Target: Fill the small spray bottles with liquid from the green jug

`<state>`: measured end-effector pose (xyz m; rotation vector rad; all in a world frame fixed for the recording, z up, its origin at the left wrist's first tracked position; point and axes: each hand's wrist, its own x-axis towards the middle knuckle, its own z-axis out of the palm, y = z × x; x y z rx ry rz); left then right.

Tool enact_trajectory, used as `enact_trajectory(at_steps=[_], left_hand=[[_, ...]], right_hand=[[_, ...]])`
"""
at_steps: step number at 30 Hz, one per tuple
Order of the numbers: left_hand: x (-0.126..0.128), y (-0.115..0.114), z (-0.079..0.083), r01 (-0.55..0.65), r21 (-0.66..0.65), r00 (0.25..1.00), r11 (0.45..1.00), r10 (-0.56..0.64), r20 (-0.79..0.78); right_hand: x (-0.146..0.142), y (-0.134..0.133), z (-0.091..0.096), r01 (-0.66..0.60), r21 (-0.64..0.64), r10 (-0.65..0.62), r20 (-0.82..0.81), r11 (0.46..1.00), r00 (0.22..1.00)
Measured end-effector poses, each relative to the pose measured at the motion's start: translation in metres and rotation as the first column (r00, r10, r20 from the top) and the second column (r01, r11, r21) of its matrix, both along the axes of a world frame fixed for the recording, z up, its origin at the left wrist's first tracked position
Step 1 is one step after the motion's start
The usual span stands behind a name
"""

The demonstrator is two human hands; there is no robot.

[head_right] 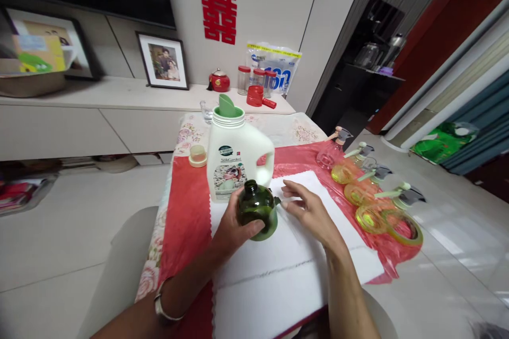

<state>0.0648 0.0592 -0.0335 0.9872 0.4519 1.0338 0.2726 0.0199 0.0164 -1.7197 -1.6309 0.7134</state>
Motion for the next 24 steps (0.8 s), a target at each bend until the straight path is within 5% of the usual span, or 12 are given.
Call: enact_trajectory(at_steps=[3,7,13,19,22,24], left_hand=[[0.000,-0.001,0.000,-0.031,0.008,0.996,0.999,0.032,-0.084],[0.001,-0.001,0.000,-0.087,0.029,0.978,0.996,0.090,-0.187],[0.001,0.001,-0.001,-0.095,0.029,0.974,0.995,0.099,-0.202],[-0.002,-0.005,0.003,-0.069,0.045,0.953,0.997,0.080,-0.293],[-0.003,-0.008,0.002,-0.072,0.180,0.896,0.981,0.143,-0.421],[-0.003,-0.009,0.000,-0.067,0.297,0.861,0.953,0.206,-0.466]], right_hand=[[0.003,0.014,-0.020,0.129,0.027,-0.131,0.133,0.991,0.982],[-0.015,0.023,-0.041,0.138,0.016,-0.137,0.259,0.990,0.956],[-0.023,0.023,-0.042,0.186,0.089,-0.202,0.246,0.979,0.948],[0.007,0.003,-0.002,0.402,0.294,-0.406,-0.048,0.867,0.912],[0.007,-0.014,0.027,0.504,0.417,-0.260,-0.515,0.756,0.817],[-0.001,-0.024,0.043,0.543,0.451,-0.136,-0.668,0.708,0.732]])
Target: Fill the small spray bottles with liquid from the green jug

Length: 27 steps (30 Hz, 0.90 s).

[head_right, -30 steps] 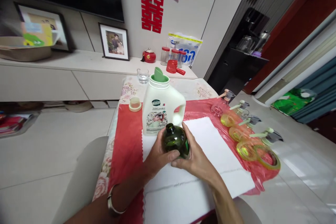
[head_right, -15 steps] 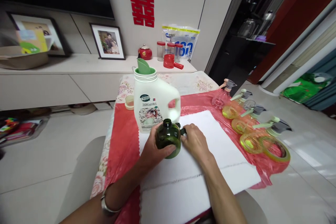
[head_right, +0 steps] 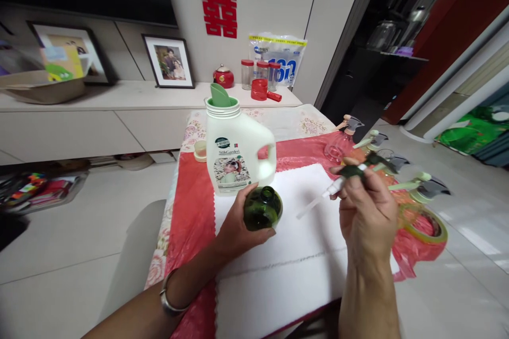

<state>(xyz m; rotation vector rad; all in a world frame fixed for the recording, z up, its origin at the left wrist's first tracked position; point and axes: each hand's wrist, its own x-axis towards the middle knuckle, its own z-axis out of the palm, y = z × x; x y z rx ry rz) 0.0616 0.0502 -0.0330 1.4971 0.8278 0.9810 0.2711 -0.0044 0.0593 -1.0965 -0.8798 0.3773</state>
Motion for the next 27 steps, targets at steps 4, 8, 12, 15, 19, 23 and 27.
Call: enact_trajectory(at_steps=[4,8,12,15,19,23,27], left_hand=[[0.000,0.000,-0.003,-0.007,0.149,0.998,0.989,0.016,-0.061],[0.000,0.000,-0.005,0.015,0.239,0.996,0.971,0.007,-0.090],[0.000,0.000,-0.007,0.051,0.283,0.993,0.958,-0.018,-0.117],[0.001,-0.001,-0.007,0.059,0.302,0.993,0.951,-0.024,-0.117],[0.000,0.000,-0.007,0.050,0.307,0.995,0.950,-0.021,-0.097],[0.001,0.001,-0.007,0.040,0.303,0.998,0.952,-0.021,-0.066],[0.001,0.001,-0.007,0.031,0.311,0.999,0.950,-0.019,-0.041]], right_hand=[[-0.022,-0.013,0.019,0.100,0.221,-0.102,-0.006,0.970,0.995],[-0.041,-0.014,0.019,0.156,0.276,-0.184,0.077,0.948,0.980],[-0.049,-0.010,0.007,0.116,0.267,-0.153,0.123,0.957,0.980],[-0.049,-0.009,-0.006,0.061,0.184,-0.097,0.193,0.981,0.976],[-0.049,-0.006,-0.019,-0.107,-0.054,0.117,0.243,0.993,0.963],[-0.052,0.000,-0.024,-0.226,-0.148,0.256,0.230,0.963,0.939],[-0.053,0.004,-0.028,-0.284,-0.218,0.328,0.205,0.934,0.922]])
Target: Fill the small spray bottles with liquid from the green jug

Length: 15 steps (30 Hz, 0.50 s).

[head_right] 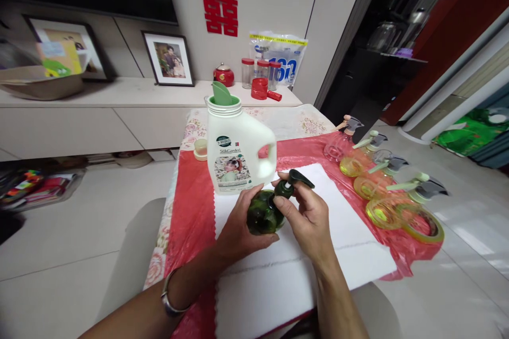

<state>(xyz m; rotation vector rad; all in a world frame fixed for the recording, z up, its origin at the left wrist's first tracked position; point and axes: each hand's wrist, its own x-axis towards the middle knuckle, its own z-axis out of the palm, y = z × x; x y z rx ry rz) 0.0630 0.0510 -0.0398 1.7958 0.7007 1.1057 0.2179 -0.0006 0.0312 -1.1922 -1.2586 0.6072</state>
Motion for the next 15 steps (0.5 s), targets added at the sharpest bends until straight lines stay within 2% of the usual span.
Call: enact_trajectory(at_steps=[9,15], left_hand=[[0.002,-0.002,0.001,-0.053,-0.082,0.998,0.995,0.055,0.030],[0.002,-0.002,0.003,-0.032,-0.154,0.998,0.988,0.040,0.052]], right_hand=[[0.008,0.007,-0.015,-0.109,-0.144,0.123,0.092,0.984,0.988],[0.012,0.005,-0.018,-0.223,-0.192,0.206,-0.103,0.956,0.973]])
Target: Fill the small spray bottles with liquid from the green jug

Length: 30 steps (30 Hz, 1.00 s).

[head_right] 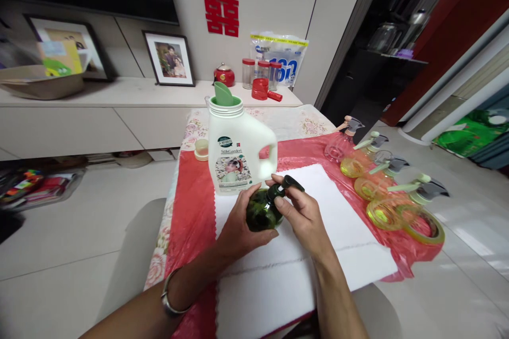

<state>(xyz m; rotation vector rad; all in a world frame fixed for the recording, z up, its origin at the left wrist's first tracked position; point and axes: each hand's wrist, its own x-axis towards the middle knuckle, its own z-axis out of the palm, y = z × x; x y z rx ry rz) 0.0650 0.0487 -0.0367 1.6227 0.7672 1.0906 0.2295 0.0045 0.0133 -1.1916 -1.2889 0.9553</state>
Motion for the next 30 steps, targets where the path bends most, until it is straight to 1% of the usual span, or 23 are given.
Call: enact_trajectory(at_steps=[3,8,10,12,14,16,20,25,26,30], left_hand=[[0.000,0.000,-0.001,0.016,-0.022,1.000,1.000,-0.015,0.010],[0.001,-0.001,-0.004,0.014,-0.022,1.000,1.000,-0.014,-0.015],[0.001,-0.002,-0.004,0.020,-0.041,1.000,0.999,-0.021,-0.019],[0.000,-0.002,-0.003,0.037,-0.071,0.999,0.997,-0.038,-0.012],[0.000,-0.002,-0.003,0.050,-0.108,0.999,0.993,-0.049,0.016],[0.000,-0.002,-0.003,0.059,-0.136,0.997,0.989,-0.052,0.055],[0.001,-0.002,-0.004,0.062,-0.138,0.997,0.988,-0.054,0.062],[0.001,-0.002,-0.005,0.043,-0.095,0.999,0.995,-0.042,0.009],[0.001,-0.002,-0.005,0.044,-0.092,0.999,0.995,-0.044,0.006],[0.000,-0.002,-0.004,0.053,-0.130,0.998,0.990,-0.049,0.031]], right_hand=[[0.001,0.001,-0.004,-0.022,-0.012,0.021,-0.047,1.000,0.999],[-0.005,0.006,-0.007,0.094,0.012,-0.093,-0.029,0.996,0.995],[-0.006,0.007,-0.007,0.111,0.041,-0.111,-0.015,0.993,0.994],[-0.005,0.007,-0.007,0.069,0.062,-0.068,-0.014,0.996,0.998],[-0.002,0.006,-0.008,0.005,0.063,-0.002,-0.047,0.998,0.999],[0.001,0.005,-0.010,-0.019,0.061,0.024,-0.090,0.998,0.996],[0.001,0.006,-0.013,0.032,0.075,-0.021,-0.142,0.997,0.990],[-0.004,0.009,-0.008,0.136,0.088,-0.121,-0.155,0.987,0.980],[-0.004,0.009,-0.007,0.138,0.093,-0.123,-0.148,0.986,0.981],[-0.002,0.006,-0.008,0.019,0.099,-0.002,-0.163,0.995,0.987]])
